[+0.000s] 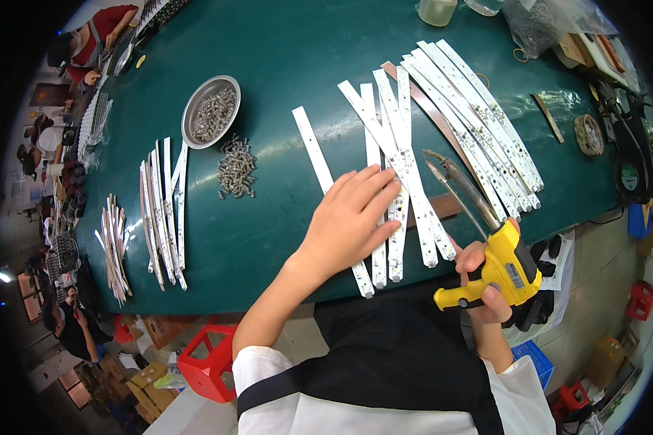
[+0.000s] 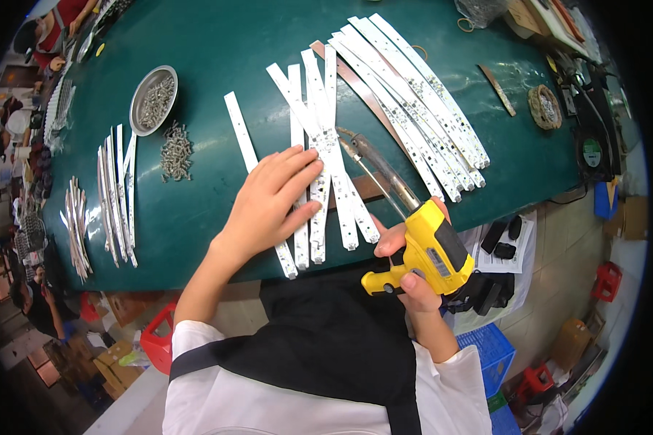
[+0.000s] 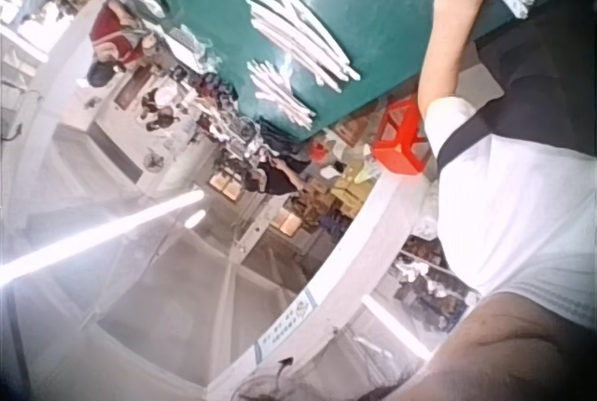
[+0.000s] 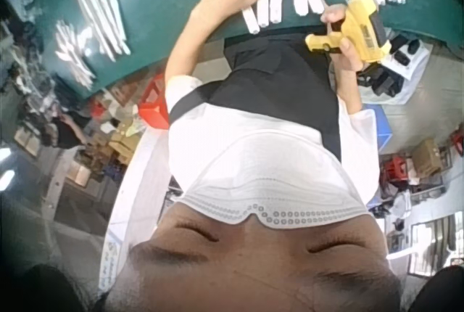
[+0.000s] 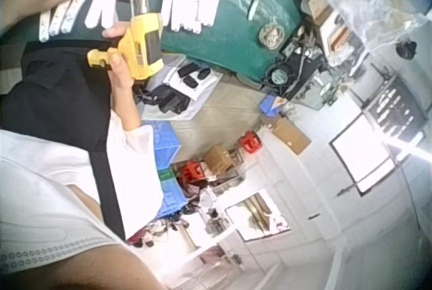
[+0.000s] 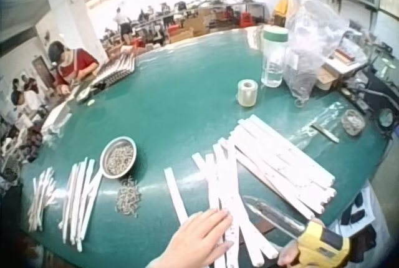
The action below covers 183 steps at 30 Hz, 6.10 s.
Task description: The person lays out LED light strips on the table, positions metal components onto each strip by hand, and solders them in place using a soldering iron.
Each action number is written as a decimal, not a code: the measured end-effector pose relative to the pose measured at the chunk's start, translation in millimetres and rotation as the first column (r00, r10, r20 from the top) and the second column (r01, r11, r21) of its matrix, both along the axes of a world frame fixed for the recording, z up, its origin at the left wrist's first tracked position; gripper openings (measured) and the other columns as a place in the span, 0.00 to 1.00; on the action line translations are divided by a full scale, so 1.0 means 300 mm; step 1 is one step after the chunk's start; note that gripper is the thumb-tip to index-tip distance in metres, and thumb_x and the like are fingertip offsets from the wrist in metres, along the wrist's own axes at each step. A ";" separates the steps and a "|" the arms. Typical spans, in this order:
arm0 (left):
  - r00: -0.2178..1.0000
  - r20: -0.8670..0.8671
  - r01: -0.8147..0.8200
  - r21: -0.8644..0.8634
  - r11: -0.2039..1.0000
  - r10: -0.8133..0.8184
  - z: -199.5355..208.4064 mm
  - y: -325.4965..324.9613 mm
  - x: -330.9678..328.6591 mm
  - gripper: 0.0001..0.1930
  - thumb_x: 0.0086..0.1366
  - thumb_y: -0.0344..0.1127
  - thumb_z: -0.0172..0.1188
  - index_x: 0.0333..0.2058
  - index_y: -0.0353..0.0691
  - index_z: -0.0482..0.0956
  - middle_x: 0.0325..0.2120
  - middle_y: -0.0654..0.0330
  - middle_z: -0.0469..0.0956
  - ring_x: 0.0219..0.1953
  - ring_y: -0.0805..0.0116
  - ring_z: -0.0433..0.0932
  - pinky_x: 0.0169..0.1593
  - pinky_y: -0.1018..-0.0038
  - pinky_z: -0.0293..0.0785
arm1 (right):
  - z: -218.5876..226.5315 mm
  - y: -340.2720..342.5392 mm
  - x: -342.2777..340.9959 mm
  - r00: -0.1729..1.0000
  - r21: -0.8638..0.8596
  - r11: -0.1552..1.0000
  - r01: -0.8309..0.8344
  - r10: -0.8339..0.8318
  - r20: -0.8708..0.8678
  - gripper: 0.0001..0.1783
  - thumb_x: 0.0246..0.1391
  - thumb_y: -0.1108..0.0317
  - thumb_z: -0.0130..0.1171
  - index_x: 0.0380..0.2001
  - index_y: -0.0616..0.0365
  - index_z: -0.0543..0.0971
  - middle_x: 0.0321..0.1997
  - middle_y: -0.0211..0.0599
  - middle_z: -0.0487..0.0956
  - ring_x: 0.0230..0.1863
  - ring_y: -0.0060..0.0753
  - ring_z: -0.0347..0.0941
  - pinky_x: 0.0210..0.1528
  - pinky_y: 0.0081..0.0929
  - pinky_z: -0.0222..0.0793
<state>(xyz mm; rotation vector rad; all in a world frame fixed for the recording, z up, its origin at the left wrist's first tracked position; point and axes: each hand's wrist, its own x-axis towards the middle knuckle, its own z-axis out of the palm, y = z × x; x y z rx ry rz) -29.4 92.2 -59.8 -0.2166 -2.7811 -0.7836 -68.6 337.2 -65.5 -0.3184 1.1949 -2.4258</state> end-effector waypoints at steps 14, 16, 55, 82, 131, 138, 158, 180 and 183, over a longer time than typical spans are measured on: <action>1.000 0.013 0.011 -0.063 0.998 -0.010 0.001 0.057 0.022 0.25 0.54 0.45 0.66 0.46 0.36 0.74 0.52 0.53 0.72 0.60 0.54 0.67 0.63 0.56 0.60 | -0.003 0.011 0.034 0.995 0.103 0.991 -0.086 0.091 -0.048 0.52 0.47 0.62 0.64 0.69 0.56 0.43 0.35 0.43 0.76 0.39 0.39 0.74 0.66 0.56 0.53; 0.998 0.046 -0.048 -0.104 0.993 0.053 0.011 0.057 0.057 0.26 0.53 0.46 0.66 0.46 0.37 0.74 0.50 0.53 0.73 0.60 0.55 0.68 0.62 0.56 0.61 | -0.006 0.009 0.034 0.991 0.087 0.989 -0.123 0.126 -0.039 0.52 0.47 0.62 0.63 0.69 0.55 0.43 0.36 0.41 0.77 0.41 0.37 0.75 0.70 0.63 0.35; 0.994 0.051 0.095 -0.069 0.993 -0.092 0.009 0.059 0.005 0.28 0.51 0.39 0.68 0.51 0.40 0.73 0.55 0.59 0.71 0.61 0.59 0.67 0.63 0.58 0.60 | -0.013 0.000 -0.001 0.997 -0.067 0.995 -0.076 0.076 -0.002 0.52 0.47 0.64 0.57 0.70 0.57 0.39 0.39 0.42 0.71 0.41 0.36 0.66 0.57 0.57 0.58; 0.998 -0.059 -0.015 -0.050 0.999 0.012 0.001 0.175 -0.102 0.26 0.50 0.38 0.67 0.49 0.40 0.74 0.50 0.58 0.72 0.51 0.59 0.72 0.53 0.66 0.68 | -0.001 0.041 -0.051 0.999 -0.046 0.999 0.016 -0.018 -0.051 0.52 0.46 0.63 0.55 0.70 0.59 0.40 0.37 0.40 0.70 0.42 0.35 0.69 0.65 0.72 0.47; 0.987 0.143 -0.057 -0.155 0.986 0.080 0.035 -0.042 0.077 0.32 0.59 0.38 0.59 0.62 0.39 0.63 0.64 0.54 0.60 0.67 0.56 0.56 0.67 0.55 0.51 | -0.022 0.032 -0.007 0.995 -0.033 0.995 -0.096 0.097 0.002 0.52 0.47 0.68 0.61 0.69 0.56 0.41 0.39 0.48 0.74 0.44 0.41 0.71 0.64 0.69 0.52; 0.935 0.236 -0.211 -0.233 0.949 0.266 0.004 -0.066 0.158 0.35 0.61 0.45 0.58 0.63 0.37 0.60 0.65 0.53 0.58 0.68 0.52 0.54 0.68 0.53 0.45 | 0.021 0.024 -0.047 0.995 -0.001 0.999 -0.046 0.046 -0.094 0.53 0.43 0.66 0.62 0.69 0.58 0.45 0.36 0.45 0.76 0.41 0.39 0.73 0.63 0.71 0.49; 0.961 0.057 -0.257 -0.182 0.949 0.271 -0.001 -0.024 0.110 0.27 0.55 0.43 0.66 0.52 0.38 0.73 0.55 0.53 0.69 0.62 0.51 0.64 0.65 0.52 0.52 | 0.083 -0.048 -0.053 0.992 0.004 0.992 -0.128 0.128 0.012 0.55 0.43 0.64 0.59 0.69 0.62 0.40 0.37 0.41 0.73 0.38 0.35 0.69 0.65 0.66 0.51; 0.972 0.207 0.122 -0.055 0.991 -0.108 0.013 -0.018 0.066 0.37 0.56 0.54 0.62 0.62 0.47 0.65 0.64 0.59 0.61 0.67 0.57 0.57 0.66 0.56 0.55 | -0.003 -0.034 -0.055 0.958 -0.124 0.968 -0.220 0.238 0.161 0.37 0.44 0.67 0.56 0.58 0.72 0.60 0.43 0.48 0.73 0.50 0.42 0.69 0.65 0.68 0.50; 0.976 0.200 0.094 -0.035 0.995 -0.086 0.015 -0.020 0.069 0.37 0.56 0.53 0.62 0.61 0.45 0.65 0.64 0.58 0.61 0.67 0.57 0.57 0.65 0.56 0.55 | -0.038 -0.049 -0.044 0.958 -0.247 0.952 -0.179 0.226 0.179 0.36 0.46 0.66 0.56 0.59 0.68 0.60 0.44 0.46 0.72 0.51 0.41 0.69 0.66 0.69 0.49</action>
